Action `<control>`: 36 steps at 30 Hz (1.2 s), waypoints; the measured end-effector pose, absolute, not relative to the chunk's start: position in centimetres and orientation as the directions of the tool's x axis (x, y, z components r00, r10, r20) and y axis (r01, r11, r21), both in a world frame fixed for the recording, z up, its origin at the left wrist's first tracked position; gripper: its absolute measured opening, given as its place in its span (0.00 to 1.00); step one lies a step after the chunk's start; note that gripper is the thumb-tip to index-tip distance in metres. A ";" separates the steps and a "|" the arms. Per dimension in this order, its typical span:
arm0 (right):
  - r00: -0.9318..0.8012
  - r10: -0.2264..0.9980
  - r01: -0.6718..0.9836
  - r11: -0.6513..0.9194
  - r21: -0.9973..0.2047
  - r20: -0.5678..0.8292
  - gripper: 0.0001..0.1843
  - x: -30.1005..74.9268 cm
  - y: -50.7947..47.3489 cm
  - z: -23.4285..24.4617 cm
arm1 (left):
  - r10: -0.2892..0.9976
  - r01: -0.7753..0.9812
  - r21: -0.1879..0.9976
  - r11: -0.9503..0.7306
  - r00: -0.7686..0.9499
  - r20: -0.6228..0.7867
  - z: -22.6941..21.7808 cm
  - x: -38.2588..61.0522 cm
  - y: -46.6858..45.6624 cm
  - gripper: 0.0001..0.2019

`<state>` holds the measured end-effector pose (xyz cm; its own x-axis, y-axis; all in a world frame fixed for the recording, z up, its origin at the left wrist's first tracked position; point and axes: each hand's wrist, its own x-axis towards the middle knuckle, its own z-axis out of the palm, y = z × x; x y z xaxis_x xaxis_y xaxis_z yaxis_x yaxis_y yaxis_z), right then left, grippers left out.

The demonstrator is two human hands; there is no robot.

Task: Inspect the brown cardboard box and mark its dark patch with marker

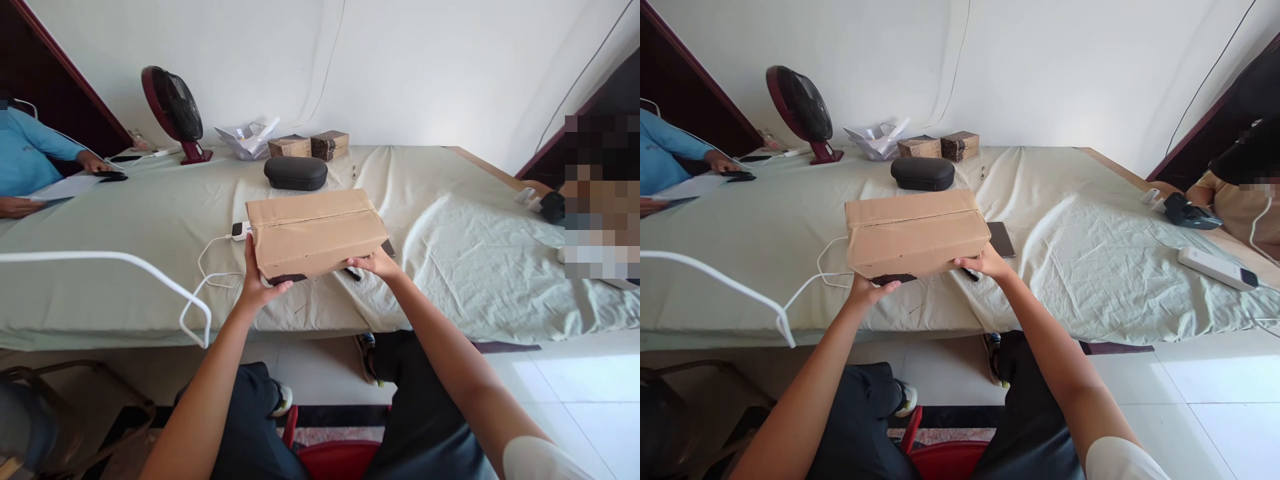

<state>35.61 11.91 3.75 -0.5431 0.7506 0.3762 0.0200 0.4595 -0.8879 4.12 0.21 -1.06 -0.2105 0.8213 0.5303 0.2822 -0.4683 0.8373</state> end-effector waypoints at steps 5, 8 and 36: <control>-0.628 0.723 0.094 0.437 -0.895 0.287 0.41 36.0 12.9 2.7 | 0.664 0.343 0.689 -0.639 -0.208 0.718 -0.1 4.5 -0.3 0.68; -0.662 0.700 0.123 0.453 -0.883 0.267 0.44 36.0 13.2 2.4 | 0.633 0.372 0.647 -0.665 -0.178 0.753 0.6 4.8 -0.7 0.66; -0.583 0.718 0.132 0.545 -0.828 0.380 0.66 35.3 13.7 0.5 | 0.691 0.347 0.676 -0.650 -0.100 0.716 0.8 3.7 -1.5 0.41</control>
<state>35.33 13.68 0.47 -0.5828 0.7182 0.3802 0.1318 0.5451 -0.8279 3.65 -1.46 0.85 -0.1003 0.6908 0.7161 0.3466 -0.6504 0.6759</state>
